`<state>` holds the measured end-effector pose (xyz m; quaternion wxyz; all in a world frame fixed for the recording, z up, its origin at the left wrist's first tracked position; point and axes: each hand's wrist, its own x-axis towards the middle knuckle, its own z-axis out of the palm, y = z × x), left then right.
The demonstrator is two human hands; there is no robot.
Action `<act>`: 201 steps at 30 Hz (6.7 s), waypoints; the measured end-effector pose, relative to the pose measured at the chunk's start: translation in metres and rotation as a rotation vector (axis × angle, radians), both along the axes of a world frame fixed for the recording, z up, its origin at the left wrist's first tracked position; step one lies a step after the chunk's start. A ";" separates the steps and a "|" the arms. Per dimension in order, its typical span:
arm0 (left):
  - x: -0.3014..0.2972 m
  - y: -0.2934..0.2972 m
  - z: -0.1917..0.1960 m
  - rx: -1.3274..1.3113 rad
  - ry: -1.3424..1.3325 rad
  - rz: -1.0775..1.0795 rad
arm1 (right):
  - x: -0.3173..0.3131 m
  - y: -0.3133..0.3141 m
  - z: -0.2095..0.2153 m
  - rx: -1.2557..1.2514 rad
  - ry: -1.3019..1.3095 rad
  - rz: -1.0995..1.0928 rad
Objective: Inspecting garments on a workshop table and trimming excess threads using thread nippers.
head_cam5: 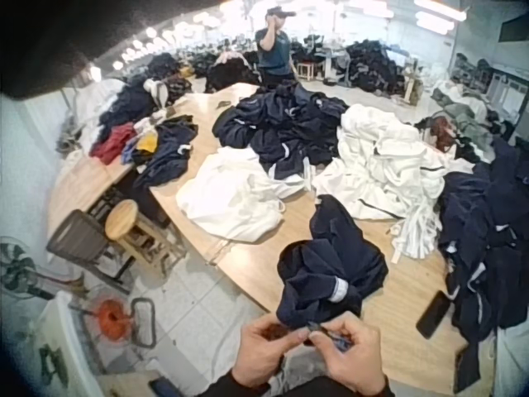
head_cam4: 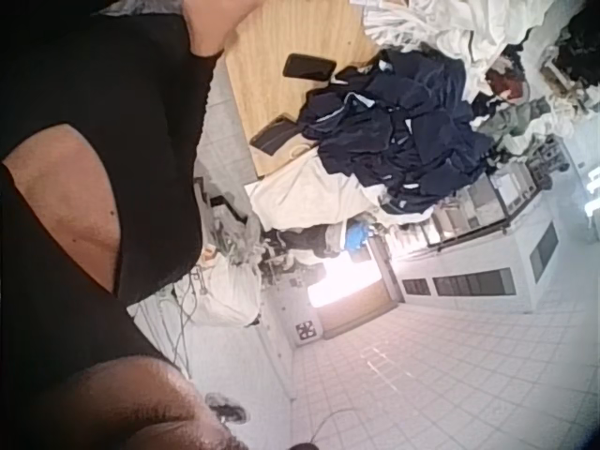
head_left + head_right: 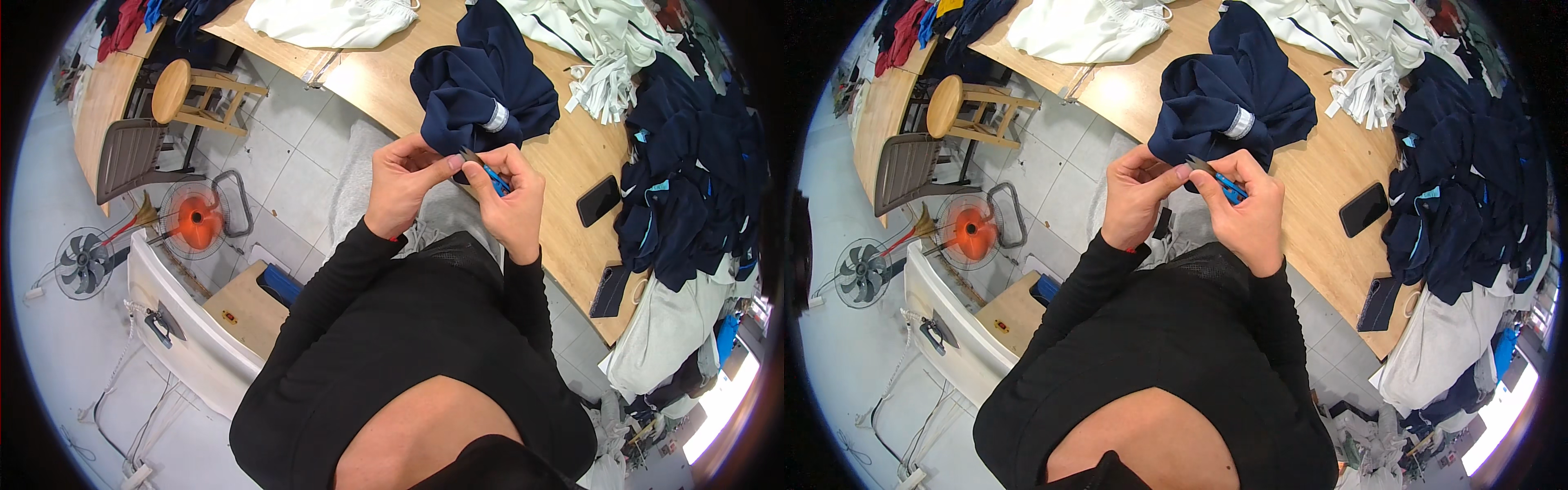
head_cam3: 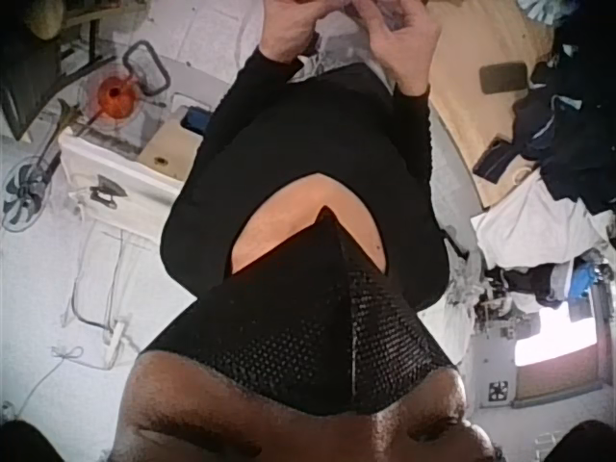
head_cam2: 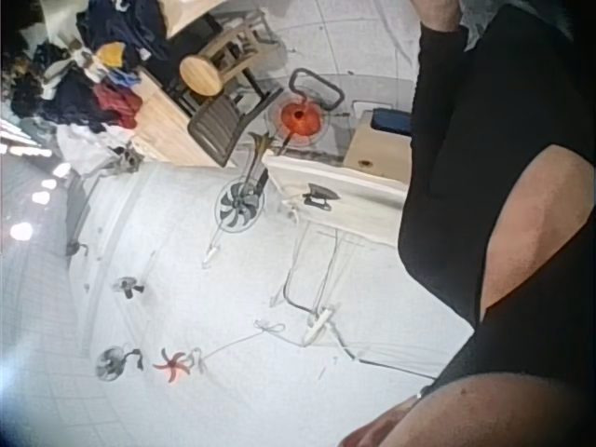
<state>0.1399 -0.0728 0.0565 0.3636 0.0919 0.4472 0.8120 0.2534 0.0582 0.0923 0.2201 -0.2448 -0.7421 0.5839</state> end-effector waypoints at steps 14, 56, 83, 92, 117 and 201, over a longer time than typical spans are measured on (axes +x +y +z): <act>0.001 -0.002 -0.001 -0.025 0.032 0.014 | 0.005 0.001 -0.004 -0.143 -0.019 -0.022; -0.009 0.011 -0.065 -0.315 0.438 -0.426 | 0.034 0.014 -0.012 -0.218 -0.064 0.045; -0.116 -0.027 0.042 -0.310 1.339 0.185 | 0.080 0.151 -0.046 0.227 0.021 -0.624; -0.043 -0.044 -0.057 -0.656 0.793 0.169 | 0.095 0.100 -0.105 0.021 -0.202 -0.658; 0.009 0.034 -0.026 -0.515 1.118 0.100 | 0.025 0.044 -0.079 -0.131 -0.108 -0.265; -0.087 -0.076 -0.078 0.354 -0.576 0.129 | 0.064 0.064 -0.078 -1.292 0.590 -0.053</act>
